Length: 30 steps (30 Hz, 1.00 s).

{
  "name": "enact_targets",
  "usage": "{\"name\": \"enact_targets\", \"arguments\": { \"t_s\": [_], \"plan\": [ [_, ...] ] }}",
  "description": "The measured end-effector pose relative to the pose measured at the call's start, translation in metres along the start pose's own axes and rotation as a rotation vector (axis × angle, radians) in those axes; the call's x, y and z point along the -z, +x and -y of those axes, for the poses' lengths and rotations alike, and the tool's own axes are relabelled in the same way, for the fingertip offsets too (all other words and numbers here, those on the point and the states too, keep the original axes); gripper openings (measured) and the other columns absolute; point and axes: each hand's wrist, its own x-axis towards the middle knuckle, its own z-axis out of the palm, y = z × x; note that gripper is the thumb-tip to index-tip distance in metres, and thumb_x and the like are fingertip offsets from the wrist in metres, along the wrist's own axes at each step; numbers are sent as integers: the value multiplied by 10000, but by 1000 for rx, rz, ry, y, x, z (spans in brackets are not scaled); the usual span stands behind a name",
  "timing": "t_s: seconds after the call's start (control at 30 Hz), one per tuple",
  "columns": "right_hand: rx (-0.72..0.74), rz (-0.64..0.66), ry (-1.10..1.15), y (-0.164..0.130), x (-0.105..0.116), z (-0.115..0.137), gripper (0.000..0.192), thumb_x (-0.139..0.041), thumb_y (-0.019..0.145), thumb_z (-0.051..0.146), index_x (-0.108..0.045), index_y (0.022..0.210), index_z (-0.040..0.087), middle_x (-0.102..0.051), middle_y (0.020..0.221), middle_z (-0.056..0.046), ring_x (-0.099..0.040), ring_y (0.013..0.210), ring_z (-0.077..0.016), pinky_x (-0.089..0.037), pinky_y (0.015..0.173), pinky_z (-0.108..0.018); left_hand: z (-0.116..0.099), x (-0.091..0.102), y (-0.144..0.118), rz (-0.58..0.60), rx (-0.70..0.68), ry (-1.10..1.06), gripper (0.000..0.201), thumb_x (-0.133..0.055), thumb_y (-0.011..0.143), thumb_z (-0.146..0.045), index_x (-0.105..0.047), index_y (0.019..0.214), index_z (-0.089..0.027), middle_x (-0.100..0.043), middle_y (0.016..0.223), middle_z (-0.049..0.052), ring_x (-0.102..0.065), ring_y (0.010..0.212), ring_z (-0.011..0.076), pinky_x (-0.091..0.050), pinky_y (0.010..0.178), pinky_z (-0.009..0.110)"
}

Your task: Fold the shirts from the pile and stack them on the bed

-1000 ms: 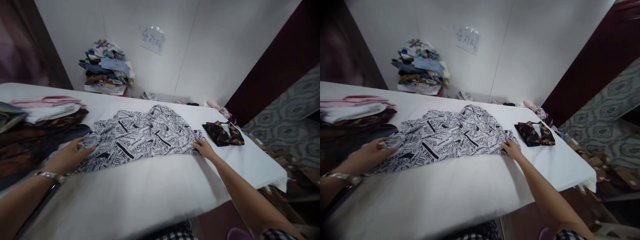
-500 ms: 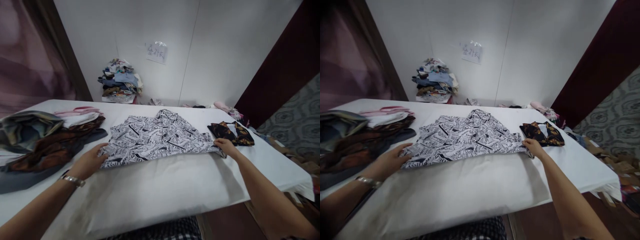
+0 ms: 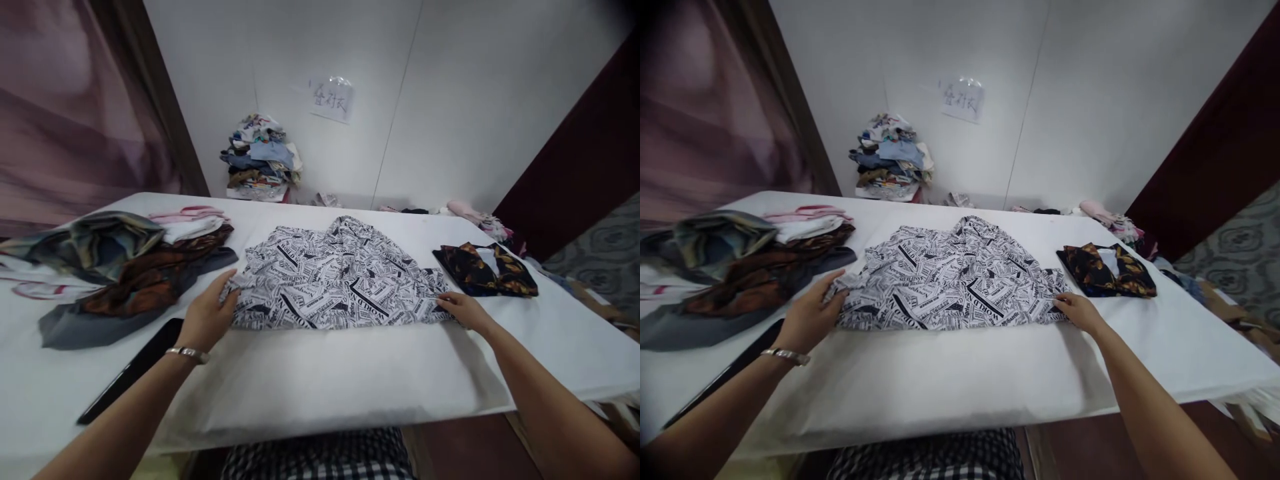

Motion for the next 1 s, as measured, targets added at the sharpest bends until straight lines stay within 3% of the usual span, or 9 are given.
{"name": "enact_targets", "arguments": {
  "t_s": [0.07,0.23,0.53,0.73,1.0],
  "plan": [
    [-11,-28,-47,2,-7,-4,412,-546,741,481,-714,962,176,-707,732,-51,-647,706,-225,-467,627,-305,-2,0,6,-42,3,9,467,-419,883,-349,-482,1331,-230,-643,1233,60,-643,994,237,-474,900,342],
    [24,-155,-142,-1,-21,-10,334,-517,784,457,-713,926,226,-730,830,-43,-663,785,-230,-480,705,-314,15,-22,14,239,139,187,486,-451,857,-265,-508,1328,-164,-663,1187,133,-625,1076,283,-466,924,375],
    [60,-226,-328,-7,-23,12,334,-415,895,321,-668,1086,214,-706,1094,-79,-651,967,-246,-472,792,-321,28,-22,14,58,106,154,496,-368,883,-292,-481,1347,-160,-614,1275,125,-601,1112,312,-465,949,428],
    [18,-227,-347,-8,-32,12,322,-406,931,332,-671,1061,203,-703,1079,-87,-652,944,-234,-464,761,-301,33,-33,18,240,75,305,442,-401,855,-208,-569,1259,-142,-587,1304,153,-580,1153,294,-462,948,388],
    [5,-213,-416,-10,-25,19,329,-401,913,272,-657,1101,186,-686,1095,-120,-641,965,-262,-485,758,-342,28,-31,14,234,58,383,450,-322,886,-190,-521,1289,-170,-561,1333,153,-603,1089,302,-474,877,423]
  ]
}}
